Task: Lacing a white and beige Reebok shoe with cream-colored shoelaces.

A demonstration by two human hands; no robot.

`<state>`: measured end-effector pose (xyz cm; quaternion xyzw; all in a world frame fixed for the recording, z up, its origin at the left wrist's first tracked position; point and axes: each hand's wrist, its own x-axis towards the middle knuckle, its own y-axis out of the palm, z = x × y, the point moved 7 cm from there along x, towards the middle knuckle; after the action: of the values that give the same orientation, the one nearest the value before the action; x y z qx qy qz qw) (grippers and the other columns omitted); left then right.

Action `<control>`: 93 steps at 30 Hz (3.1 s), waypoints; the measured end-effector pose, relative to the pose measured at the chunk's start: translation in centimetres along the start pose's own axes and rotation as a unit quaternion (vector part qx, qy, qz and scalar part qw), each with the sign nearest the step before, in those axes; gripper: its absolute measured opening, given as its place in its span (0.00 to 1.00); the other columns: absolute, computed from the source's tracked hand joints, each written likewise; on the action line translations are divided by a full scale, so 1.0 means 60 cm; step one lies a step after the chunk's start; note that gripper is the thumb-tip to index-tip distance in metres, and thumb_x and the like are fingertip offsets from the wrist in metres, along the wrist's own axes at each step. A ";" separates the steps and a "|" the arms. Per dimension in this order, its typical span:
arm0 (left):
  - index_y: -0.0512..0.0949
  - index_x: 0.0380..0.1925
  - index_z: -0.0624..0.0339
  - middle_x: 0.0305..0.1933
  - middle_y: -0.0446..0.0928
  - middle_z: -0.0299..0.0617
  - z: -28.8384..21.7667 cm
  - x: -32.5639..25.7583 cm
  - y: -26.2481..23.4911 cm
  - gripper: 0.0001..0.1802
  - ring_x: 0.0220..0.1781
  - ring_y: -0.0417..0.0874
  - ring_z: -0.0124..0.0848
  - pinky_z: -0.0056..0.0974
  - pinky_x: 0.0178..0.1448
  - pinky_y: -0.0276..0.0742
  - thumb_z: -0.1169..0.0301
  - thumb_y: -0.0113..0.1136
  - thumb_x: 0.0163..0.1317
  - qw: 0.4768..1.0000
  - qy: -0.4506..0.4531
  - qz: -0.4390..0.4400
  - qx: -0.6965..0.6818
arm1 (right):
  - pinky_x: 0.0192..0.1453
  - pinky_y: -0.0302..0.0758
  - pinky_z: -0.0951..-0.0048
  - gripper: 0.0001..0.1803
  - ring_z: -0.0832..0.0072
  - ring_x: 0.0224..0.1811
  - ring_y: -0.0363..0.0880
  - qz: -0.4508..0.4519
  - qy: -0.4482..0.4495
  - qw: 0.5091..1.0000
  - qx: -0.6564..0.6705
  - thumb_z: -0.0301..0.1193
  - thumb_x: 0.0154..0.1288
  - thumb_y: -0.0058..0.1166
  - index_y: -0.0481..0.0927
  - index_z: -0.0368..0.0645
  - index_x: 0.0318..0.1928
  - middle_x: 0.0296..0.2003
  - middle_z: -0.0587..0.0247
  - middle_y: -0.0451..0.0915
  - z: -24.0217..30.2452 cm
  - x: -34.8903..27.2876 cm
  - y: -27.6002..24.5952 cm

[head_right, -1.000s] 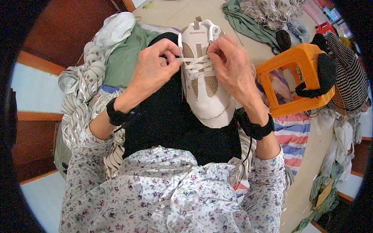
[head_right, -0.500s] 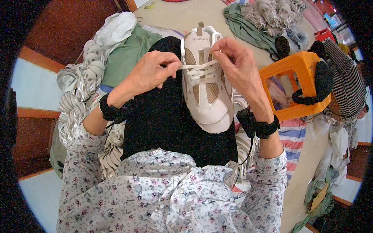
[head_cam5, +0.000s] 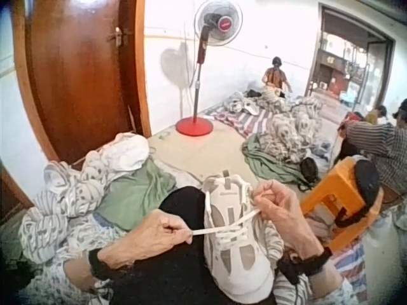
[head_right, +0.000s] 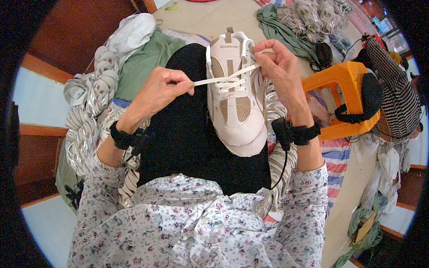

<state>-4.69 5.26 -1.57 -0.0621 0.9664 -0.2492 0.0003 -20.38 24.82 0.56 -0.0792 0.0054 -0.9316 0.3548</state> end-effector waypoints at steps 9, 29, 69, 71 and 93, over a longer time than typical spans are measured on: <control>0.79 0.35 0.59 0.27 0.70 0.26 0.134 -0.117 -0.151 0.06 0.22 0.63 0.16 0.23 0.26 0.56 0.69 0.57 0.66 0.935 -0.071 -0.067 -0.342 | 0.27 0.57 0.84 0.06 0.90 0.24 0.62 0.085 0.062 0.991 -0.085 0.30 0.70 0.56 0.81 0.40 0.40 0.23 0.80 0.72 0.003 -0.037 -0.029; 0.68 0.56 0.70 0.64 0.69 0.63 0.241 -0.563 -0.729 0.16 0.68 0.70 0.54 0.57 0.66 0.74 0.82 0.47 0.70 0.575 0.150 -0.363 -0.718 | 0.64 0.71 0.52 0.11 0.66 0.60 0.72 -0.004 0.056 0.965 0.255 0.32 0.71 0.54 0.80 0.43 0.49 0.56 0.55 0.76 -0.001 -0.191 -0.320; 0.82 0.31 0.70 0.29 0.84 0.44 0.045 0.063 0.035 0.10 0.29 0.85 0.26 0.27 0.34 0.81 0.72 0.58 0.65 0.990 -0.031 0.003 -0.134 | 0.47 0.74 0.82 0.16 0.80 0.45 0.77 -0.286 0.106 0.945 0.116 0.28 0.71 0.55 0.76 0.35 0.56 0.45 0.68 0.78 -0.154 -0.338 -0.346; 0.82 0.30 0.70 0.26 0.84 0.43 0.036 0.071 0.039 0.10 0.28 0.85 0.26 0.28 0.33 0.81 0.73 0.59 0.64 0.992 -0.027 0.012 -0.124 | 0.37 0.71 0.84 0.13 0.83 0.36 0.76 -0.242 0.133 0.956 0.104 0.28 0.70 0.57 0.79 0.34 0.51 0.37 0.72 0.78 -0.144 -0.247 -0.253; 0.72 0.38 0.67 0.21 0.78 0.44 -0.046 0.048 0.031 0.06 0.24 0.83 0.27 0.34 0.29 0.79 0.79 0.55 0.61 0.993 0.103 -0.061 0.023 | 0.29 0.70 0.83 0.09 0.84 0.26 0.74 0.033 0.054 0.991 -0.118 0.16 0.59 0.59 0.73 0.38 0.37 0.28 0.70 0.77 0.010 0.000 0.024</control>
<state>-7.86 7.86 0.04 -0.0944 0.9498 -0.2760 -0.1128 -19.33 23.79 1.03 -0.0696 0.1373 -0.9150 0.3730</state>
